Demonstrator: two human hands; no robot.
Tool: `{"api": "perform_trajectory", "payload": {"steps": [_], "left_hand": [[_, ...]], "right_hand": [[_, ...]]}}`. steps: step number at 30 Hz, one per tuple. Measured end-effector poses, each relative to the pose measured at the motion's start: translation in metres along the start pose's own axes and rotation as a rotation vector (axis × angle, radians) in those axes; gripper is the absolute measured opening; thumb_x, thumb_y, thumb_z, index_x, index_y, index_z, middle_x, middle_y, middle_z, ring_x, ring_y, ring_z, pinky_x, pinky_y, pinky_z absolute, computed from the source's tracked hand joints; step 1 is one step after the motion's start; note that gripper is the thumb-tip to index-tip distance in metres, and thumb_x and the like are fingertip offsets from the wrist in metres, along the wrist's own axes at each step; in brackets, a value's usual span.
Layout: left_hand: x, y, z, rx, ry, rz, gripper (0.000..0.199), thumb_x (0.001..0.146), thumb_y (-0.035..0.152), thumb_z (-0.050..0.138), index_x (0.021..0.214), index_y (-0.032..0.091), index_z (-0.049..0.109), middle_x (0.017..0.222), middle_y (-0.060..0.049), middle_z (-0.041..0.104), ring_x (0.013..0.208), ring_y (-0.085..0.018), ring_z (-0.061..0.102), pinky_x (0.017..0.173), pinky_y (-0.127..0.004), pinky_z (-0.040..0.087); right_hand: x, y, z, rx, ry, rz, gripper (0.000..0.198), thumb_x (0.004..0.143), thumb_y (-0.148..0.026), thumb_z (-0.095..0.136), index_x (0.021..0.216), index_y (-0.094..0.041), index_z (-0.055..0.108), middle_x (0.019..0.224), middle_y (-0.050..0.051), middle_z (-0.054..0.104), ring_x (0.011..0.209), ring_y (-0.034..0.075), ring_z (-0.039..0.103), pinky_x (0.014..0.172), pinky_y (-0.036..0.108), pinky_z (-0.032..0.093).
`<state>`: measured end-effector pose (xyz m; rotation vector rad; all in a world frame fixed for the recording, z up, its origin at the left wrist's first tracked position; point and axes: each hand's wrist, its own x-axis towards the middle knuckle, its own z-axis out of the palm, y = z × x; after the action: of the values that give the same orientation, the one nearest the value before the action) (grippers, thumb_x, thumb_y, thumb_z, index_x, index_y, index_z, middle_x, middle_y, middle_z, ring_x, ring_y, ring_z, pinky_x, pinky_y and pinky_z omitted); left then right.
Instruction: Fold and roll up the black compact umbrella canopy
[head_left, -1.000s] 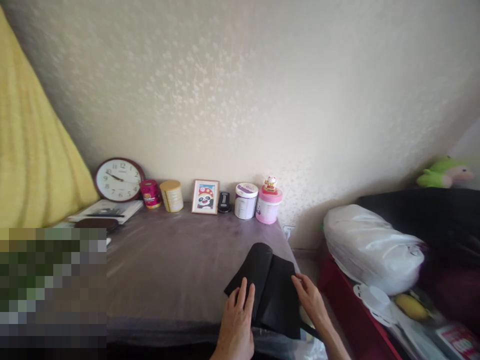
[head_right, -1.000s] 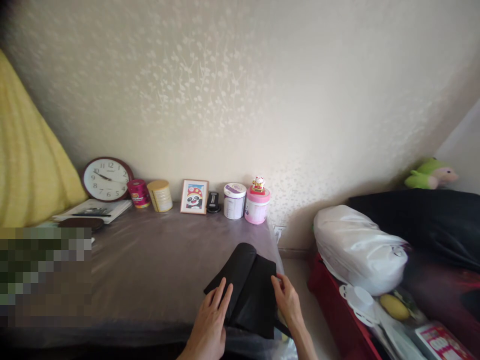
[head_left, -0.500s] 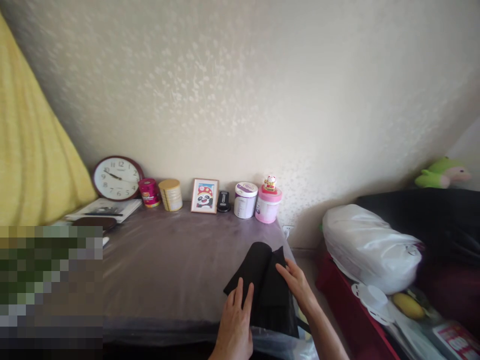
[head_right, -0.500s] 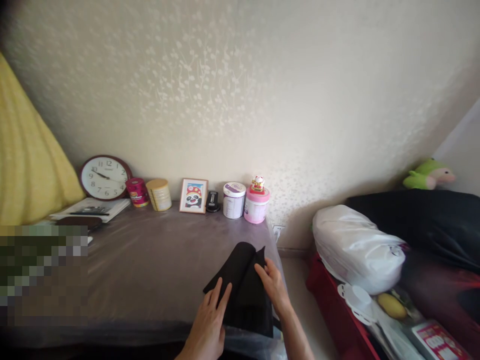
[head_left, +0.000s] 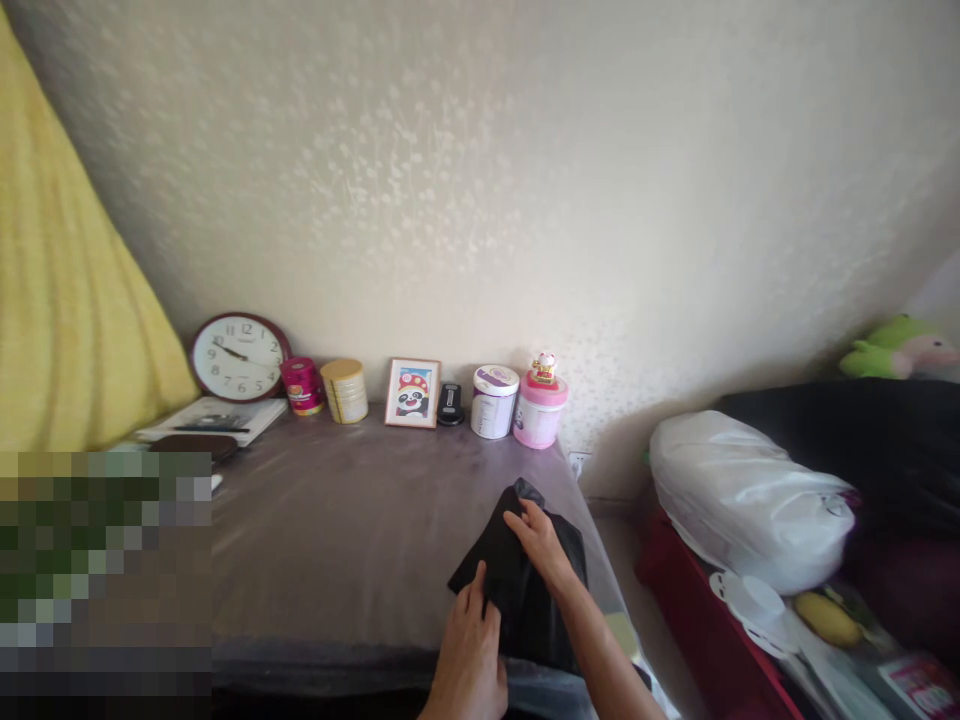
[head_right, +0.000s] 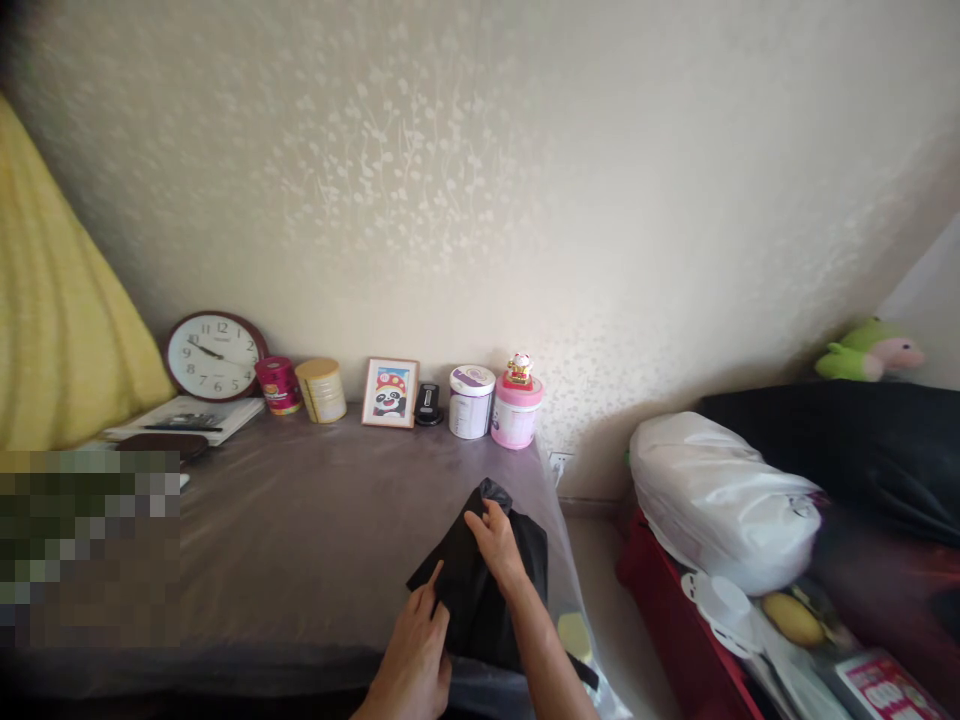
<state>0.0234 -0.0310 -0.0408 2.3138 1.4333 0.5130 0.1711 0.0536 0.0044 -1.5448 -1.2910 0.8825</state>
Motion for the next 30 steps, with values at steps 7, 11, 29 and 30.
{"api": "perform_trajectory", "payload": {"steps": [7, 11, 29, 30], "left_hand": [[-0.002, -0.001, -0.002, 0.049, -0.017, -0.041, 0.077, 0.061, 0.007, 0.043, 0.136, 0.007, 0.026, 0.142, -0.015, 0.033, 0.131, -0.024, 0.03, 0.108, -0.039, 0.027], [-0.006, -0.008, -0.005, -0.029, 0.001, -0.022, 0.086, 0.067, 0.009, 0.042, 0.14, 0.005, -0.005, 0.145, -0.018, 0.026, 0.131, -0.023, 0.031, 0.106, -0.038, 0.031], [-0.013, -0.009, -0.023, 0.134, -0.034, -0.02, 0.067, 0.074, 0.029, 0.054, 0.137, 0.027, 0.029, 0.143, -0.012, 0.031, 0.128, -0.034, 0.034, 0.102, -0.046, 0.033], [-0.012, -0.008, -0.022, 0.133, -0.004, -0.009, 0.065, 0.074, 0.032, 0.056, 0.135, 0.027, 0.034, 0.146, -0.011, 0.027, 0.131, -0.035, 0.029, 0.103, -0.048, 0.03]], "right_hand": [[0.008, 0.001, 0.007, -0.234, 0.017, 0.058, 0.041, 0.076, -0.033, 0.054, 0.112, -0.014, 0.054, 0.068, 0.0, 0.06, 0.064, 0.015, 0.059, 0.054, 0.024, 0.047], [0.008, 0.0, 0.008, -0.233, -0.01, 0.075, 0.042, 0.076, -0.034, 0.054, 0.114, -0.017, 0.052, 0.074, 0.001, 0.062, 0.066, 0.016, 0.061, 0.05, 0.023, 0.047], [0.001, -0.008, 0.008, -0.265, -0.23, -0.131, 0.026, 0.082, -0.028, 0.041, 0.098, -0.017, 0.059, 0.077, 0.002, 0.072, 0.062, 0.012, 0.065, 0.061, 0.024, 0.046], [0.0, -0.01, 0.008, -0.281, -0.233, -0.136, 0.026, 0.082, -0.028, 0.04, 0.097, -0.018, 0.059, 0.077, 0.002, 0.072, 0.062, 0.012, 0.065, 0.061, 0.024, 0.046]]}}
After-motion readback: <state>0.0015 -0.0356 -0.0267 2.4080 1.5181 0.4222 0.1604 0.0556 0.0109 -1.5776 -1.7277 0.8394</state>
